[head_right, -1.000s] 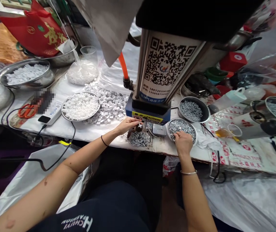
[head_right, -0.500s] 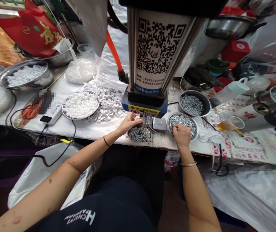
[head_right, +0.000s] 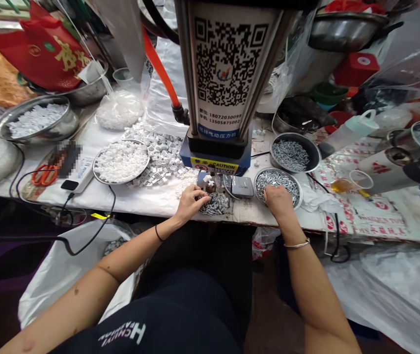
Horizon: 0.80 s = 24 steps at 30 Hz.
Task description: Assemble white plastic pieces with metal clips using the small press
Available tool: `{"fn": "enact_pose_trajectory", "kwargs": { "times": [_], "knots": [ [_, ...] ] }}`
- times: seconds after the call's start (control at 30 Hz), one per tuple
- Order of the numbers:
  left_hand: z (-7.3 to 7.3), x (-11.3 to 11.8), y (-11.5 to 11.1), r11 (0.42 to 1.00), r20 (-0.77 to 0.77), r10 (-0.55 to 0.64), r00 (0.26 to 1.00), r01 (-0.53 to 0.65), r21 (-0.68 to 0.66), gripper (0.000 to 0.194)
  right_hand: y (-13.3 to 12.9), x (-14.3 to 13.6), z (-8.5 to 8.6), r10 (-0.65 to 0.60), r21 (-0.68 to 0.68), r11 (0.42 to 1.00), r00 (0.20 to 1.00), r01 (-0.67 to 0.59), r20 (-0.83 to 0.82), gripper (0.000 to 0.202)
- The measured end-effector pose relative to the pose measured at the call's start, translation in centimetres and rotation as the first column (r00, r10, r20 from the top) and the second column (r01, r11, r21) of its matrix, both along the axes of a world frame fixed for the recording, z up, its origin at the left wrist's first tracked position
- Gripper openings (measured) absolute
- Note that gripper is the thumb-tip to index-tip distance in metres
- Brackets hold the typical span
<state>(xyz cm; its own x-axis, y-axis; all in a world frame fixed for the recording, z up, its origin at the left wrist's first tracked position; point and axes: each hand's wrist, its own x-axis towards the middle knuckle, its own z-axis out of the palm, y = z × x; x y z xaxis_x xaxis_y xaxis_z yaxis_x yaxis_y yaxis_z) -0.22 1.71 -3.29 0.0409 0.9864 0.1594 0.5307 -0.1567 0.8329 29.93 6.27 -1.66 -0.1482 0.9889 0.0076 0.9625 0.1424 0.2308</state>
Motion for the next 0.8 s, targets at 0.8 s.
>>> {"fn": "enact_pose_trajectory", "kwargs": {
  "times": [0.8],
  "knots": [
    [2.2,0.4,-2.0,0.82,0.839,0.291,0.46,0.331,-0.466,0.028,-6.9,-16.8,2.2,-0.125,-0.142,0.986,-0.184,0.082,-0.975,0.018]
  ]
}}
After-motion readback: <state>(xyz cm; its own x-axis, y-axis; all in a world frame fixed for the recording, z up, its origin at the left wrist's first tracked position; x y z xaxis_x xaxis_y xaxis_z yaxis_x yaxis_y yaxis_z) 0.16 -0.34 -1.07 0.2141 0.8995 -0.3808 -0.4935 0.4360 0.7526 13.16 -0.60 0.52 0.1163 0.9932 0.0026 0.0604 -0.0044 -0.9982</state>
